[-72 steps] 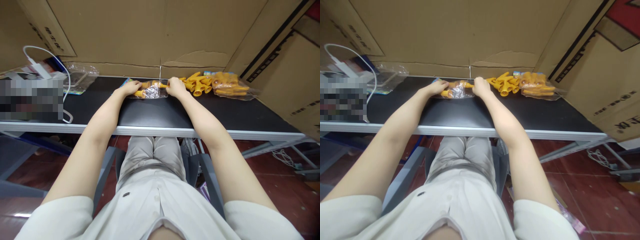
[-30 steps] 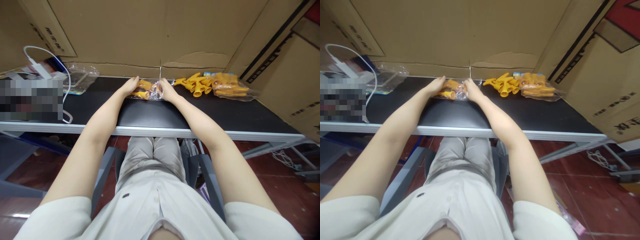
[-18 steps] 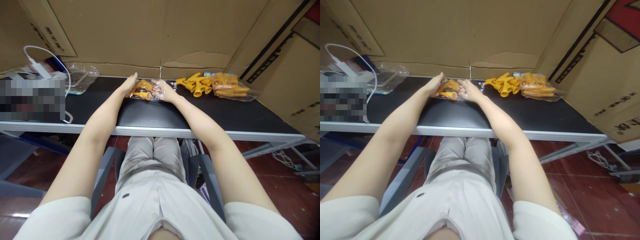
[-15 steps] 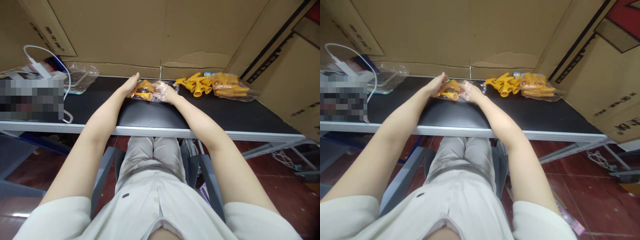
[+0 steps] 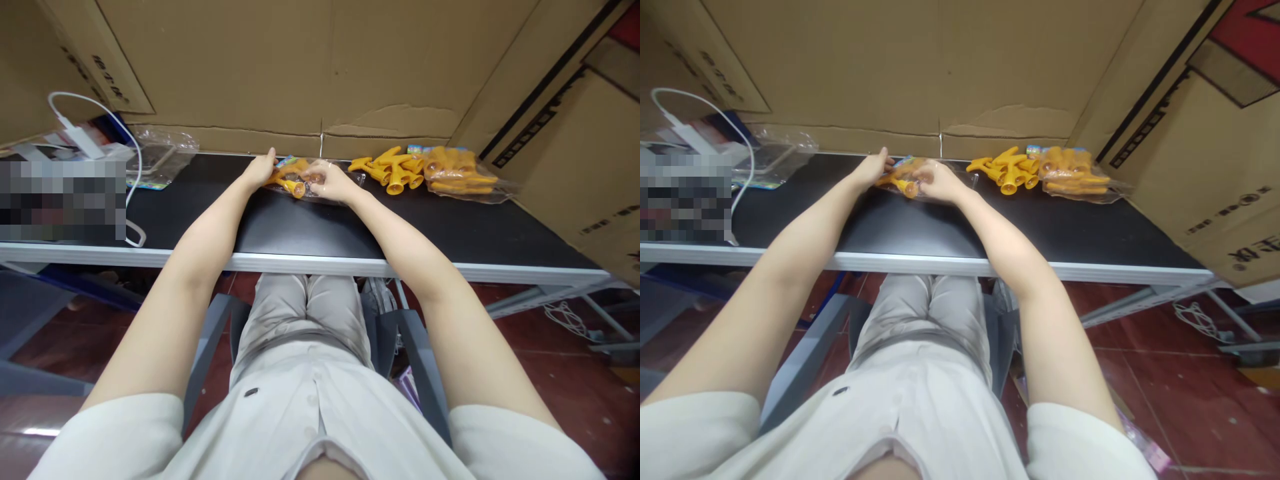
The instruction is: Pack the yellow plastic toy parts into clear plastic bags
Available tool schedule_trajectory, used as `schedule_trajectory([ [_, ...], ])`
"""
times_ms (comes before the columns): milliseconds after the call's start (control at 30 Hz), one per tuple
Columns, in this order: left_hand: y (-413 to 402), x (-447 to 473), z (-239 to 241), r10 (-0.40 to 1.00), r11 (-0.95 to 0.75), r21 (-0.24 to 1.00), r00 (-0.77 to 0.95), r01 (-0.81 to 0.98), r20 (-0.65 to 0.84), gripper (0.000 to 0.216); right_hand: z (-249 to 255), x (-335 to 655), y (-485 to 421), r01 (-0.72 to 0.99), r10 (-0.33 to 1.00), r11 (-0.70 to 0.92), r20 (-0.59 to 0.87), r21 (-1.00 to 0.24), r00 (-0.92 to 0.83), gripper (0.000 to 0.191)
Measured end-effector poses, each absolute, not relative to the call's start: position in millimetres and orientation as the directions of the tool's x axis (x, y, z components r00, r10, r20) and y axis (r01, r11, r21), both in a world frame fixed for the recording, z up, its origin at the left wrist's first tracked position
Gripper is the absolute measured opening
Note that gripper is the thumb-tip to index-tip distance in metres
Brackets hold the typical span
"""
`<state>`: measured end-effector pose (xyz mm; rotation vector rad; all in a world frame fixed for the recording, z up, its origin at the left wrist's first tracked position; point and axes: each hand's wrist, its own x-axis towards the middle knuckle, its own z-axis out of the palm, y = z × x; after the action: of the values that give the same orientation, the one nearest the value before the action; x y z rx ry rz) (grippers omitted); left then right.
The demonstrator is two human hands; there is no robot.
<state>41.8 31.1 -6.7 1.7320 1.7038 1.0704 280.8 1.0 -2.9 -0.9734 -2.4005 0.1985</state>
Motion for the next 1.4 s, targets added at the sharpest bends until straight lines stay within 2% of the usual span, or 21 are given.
schedule_trajectory([
  [100, 29.6, 44.9, -6.6, 0.976, -0.137, 0.791, -0.056, 0.596, 0.212, 0.084, -4.3, 274.8, -1.1, 0.527, 0.708, 0.697, 0.353, -0.486, -0.612, 0.045],
  [200, 28.0, 46.9, -5.9, 0.978, -0.151, 0.791, -0.028, 0.592, 0.207, 0.089, -8.8, 269.0, 0.9, 0.490, 0.715, 0.678, 0.334, -0.548, -0.614, 0.046],
  [367, 27.2, 45.7, -5.6, 0.976, -0.166, 0.786, -0.012, 0.595, 0.215, 0.099, -14.0, 261.5, 5.7, 0.522, 0.702, 0.702, 0.350, -0.485, -0.620, 0.028],
  [500, 25.0, 42.8, -3.5, 0.976, -0.161, 0.776, -0.021, 0.610, 0.219, 0.102, -16.1, 258.5, 5.7, 0.567, 0.724, 0.683, 0.327, -0.460, -0.607, 0.035],
  [700, 23.0, 41.4, -0.2, 0.975, -0.154, 0.756, -0.027, 0.636, 0.222, 0.099, -23.6, 257.8, 12.7, 0.536, 0.722, 0.687, 0.383, -0.491, -0.576, 0.028],
  [967, 20.7, 41.1, 1.4, 0.980, -0.136, 0.775, -0.029, 0.617, 0.195, 0.094, -18.8, 255.4, 13.7, 0.552, 0.750, 0.641, 0.280, -0.534, -0.600, 0.030],
  [1133, 16.5, 41.7, 3.6, 0.982, -0.129, 0.798, -0.035, 0.589, 0.185, 0.096, -15.3, 254.7, 5.9, 0.581, 0.770, 0.626, 0.290, -0.521, -0.569, 0.034],
  [1400, 17.5, 42.4, -0.1, 0.970, -0.190, 0.753, 0.003, 0.630, 0.243, 0.091, -11.9, 251.4, -2.5, 0.601, 0.802, 0.591, 0.317, -0.538, -0.506, 0.024],
])
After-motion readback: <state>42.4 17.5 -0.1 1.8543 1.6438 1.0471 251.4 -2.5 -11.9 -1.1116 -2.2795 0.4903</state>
